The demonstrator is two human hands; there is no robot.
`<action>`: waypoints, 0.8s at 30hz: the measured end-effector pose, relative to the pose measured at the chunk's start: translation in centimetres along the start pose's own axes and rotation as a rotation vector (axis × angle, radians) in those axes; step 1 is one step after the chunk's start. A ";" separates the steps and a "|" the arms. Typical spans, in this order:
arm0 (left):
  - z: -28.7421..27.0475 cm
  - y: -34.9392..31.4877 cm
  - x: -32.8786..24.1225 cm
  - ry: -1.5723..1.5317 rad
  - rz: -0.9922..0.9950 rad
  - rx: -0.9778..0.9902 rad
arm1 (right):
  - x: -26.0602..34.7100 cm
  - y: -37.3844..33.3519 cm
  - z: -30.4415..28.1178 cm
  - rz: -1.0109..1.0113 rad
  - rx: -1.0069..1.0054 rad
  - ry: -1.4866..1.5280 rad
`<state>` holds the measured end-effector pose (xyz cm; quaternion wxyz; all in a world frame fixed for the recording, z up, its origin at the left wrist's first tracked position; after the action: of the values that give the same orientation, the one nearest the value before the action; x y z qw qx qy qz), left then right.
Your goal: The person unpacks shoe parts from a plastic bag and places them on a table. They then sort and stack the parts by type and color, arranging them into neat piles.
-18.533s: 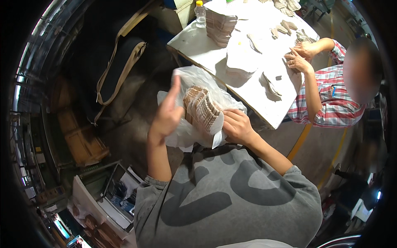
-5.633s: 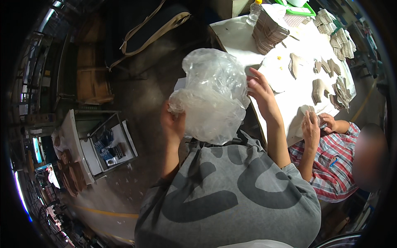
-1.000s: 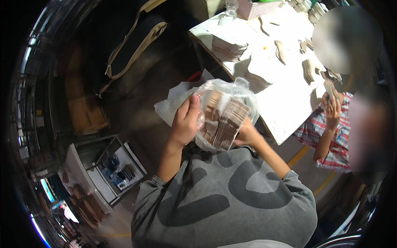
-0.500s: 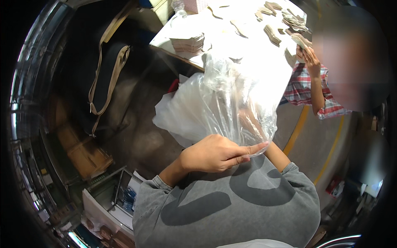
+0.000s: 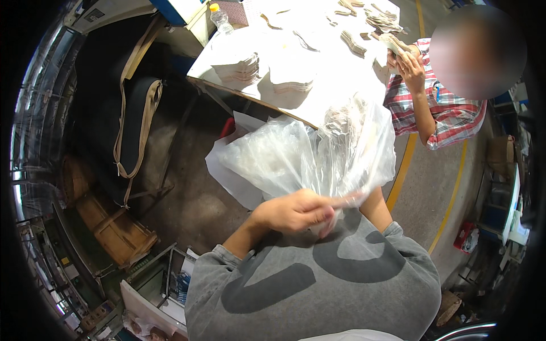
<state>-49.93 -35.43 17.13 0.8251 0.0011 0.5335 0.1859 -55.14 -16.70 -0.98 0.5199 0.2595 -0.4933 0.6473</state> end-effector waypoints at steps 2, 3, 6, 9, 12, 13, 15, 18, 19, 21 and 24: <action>-2.9 -0.7 0.3 -0.162 -0.023 -0.201 | 0.5 2.9 -1.9 -0.016 -0.059 0.019; -4.5 -1.0 0.1 -0.233 0.043 -0.320 | 0.7 4.1 -2.9 -0.014 -0.077 0.018; -9.0 -1.5 0.1 -0.260 0.082 -0.589 | 0.9 6.0 -4.6 0.057 -0.133 -0.090; -11.2 -1.8 0.5 -0.243 0.071 -0.758 | 4.0 4.7 -0.1 0.058 0.174 0.008; -12.1 -2.3 0.8 -0.269 0.085 -0.877 | 8.8 1.5 4.6 -0.027 0.294 -1.851; -12.1 -2.4 1.0 -0.293 0.099 -0.879 | 9.8 0.5 4.5 0.280 0.342 -1.806; -12.1 -2.7 1.4 -0.278 0.090 -0.875 | 13.5 -1.3 11.4 0.068 0.823 -1.437; -11.9 -2.9 2.7 -0.171 -0.003 -0.820 | 20.7 -2.6 19.3 -0.484 1.223 -0.762; -11.7 -3.0 3.3 -0.140 -0.050 -0.782 | 21.4 -0.7 20.4 -0.501 1.188 -0.731; -11.2 -3.0 4.2 -0.139 -0.034 -0.759 | 20.0 6.6 21.5 -0.383 0.848 -0.884; -10.5 -3.2 5.8 -0.343 -0.007 -0.740 | 16.5 17.6 28.5 -0.670 0.507 -1.145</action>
<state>-56.05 -38.73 6.89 0.8473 -0.2669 0.2853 0.3597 -81.91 -35.25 17.30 0.2735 0.8097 -0.4170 0.3093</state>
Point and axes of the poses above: each hand's wrist, its own y-axis towards the middle knuckle, its own z-axis out of the palm, x = y × z, the point moved 9 cm from there along y, towards the middle knuckle, and after that the axes turned 8 degrees about -y, right-handed, at the moved point
